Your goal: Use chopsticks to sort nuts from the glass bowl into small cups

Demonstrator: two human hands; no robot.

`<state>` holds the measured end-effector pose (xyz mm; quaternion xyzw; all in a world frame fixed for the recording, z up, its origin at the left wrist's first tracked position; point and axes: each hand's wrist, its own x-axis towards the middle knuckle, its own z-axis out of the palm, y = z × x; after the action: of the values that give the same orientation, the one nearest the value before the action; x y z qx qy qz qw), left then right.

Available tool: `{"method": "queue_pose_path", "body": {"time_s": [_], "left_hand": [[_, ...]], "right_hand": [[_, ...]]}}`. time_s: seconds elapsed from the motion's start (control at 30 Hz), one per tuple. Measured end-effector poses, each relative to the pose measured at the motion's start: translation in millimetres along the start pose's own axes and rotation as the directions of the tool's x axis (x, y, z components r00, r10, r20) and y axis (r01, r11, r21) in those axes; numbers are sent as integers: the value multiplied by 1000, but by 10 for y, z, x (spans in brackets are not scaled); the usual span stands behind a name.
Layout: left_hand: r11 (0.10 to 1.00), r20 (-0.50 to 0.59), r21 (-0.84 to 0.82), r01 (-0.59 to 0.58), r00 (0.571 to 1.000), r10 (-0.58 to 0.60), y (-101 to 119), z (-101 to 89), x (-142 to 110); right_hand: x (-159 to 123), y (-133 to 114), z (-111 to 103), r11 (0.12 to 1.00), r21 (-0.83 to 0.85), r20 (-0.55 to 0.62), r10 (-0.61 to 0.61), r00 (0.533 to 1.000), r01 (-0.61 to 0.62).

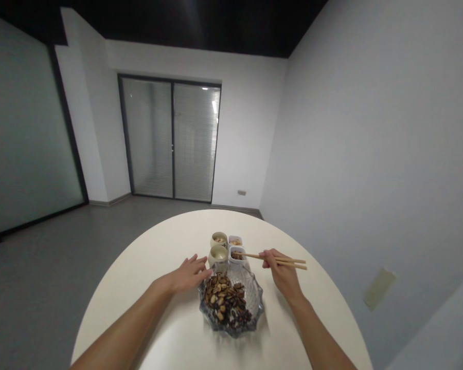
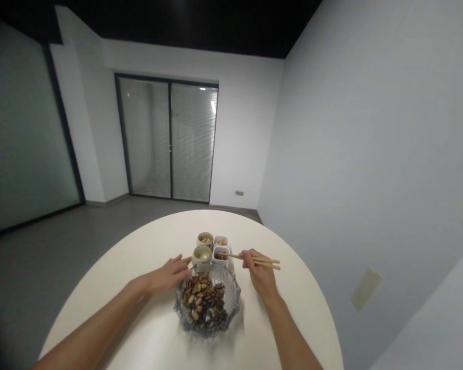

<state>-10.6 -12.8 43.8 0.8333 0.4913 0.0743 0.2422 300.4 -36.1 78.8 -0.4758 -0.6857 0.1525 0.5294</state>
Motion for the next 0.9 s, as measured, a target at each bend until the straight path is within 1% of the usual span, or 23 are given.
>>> {"method": "queue_pose_path", "body": {"time_s": [0.27,0.43,0.5,0.7,0.8,0.9], "left_hand": [[1000,5,-15,-2,1000,2,40,-25,-26],[1000,26,-10,9,1000,-9,79,-52,-53],[1000,25,-5,10,1000,-10,71,-48,-49],[1000,16,0,-4,1000,4,25,-21,-20],[1000,20,1,-5,1000,5,43,-31,-28],[1000,19,-5,-1,1000,2,74,-47,-37]], "right_hand": [[16,22,-20,1000,-11,5,2,1000,-2],[-2,-1,-69,997,65,-120,-27,992,35],[-23,-30,-64,993,104,-132,-35,991,49],[-97,-130,69,980,180,14,-91,996,87],[-132,-159,155,975,203,89,-113,990,93],[-165,-170,220,971,221,183,-135,974,93]]}}
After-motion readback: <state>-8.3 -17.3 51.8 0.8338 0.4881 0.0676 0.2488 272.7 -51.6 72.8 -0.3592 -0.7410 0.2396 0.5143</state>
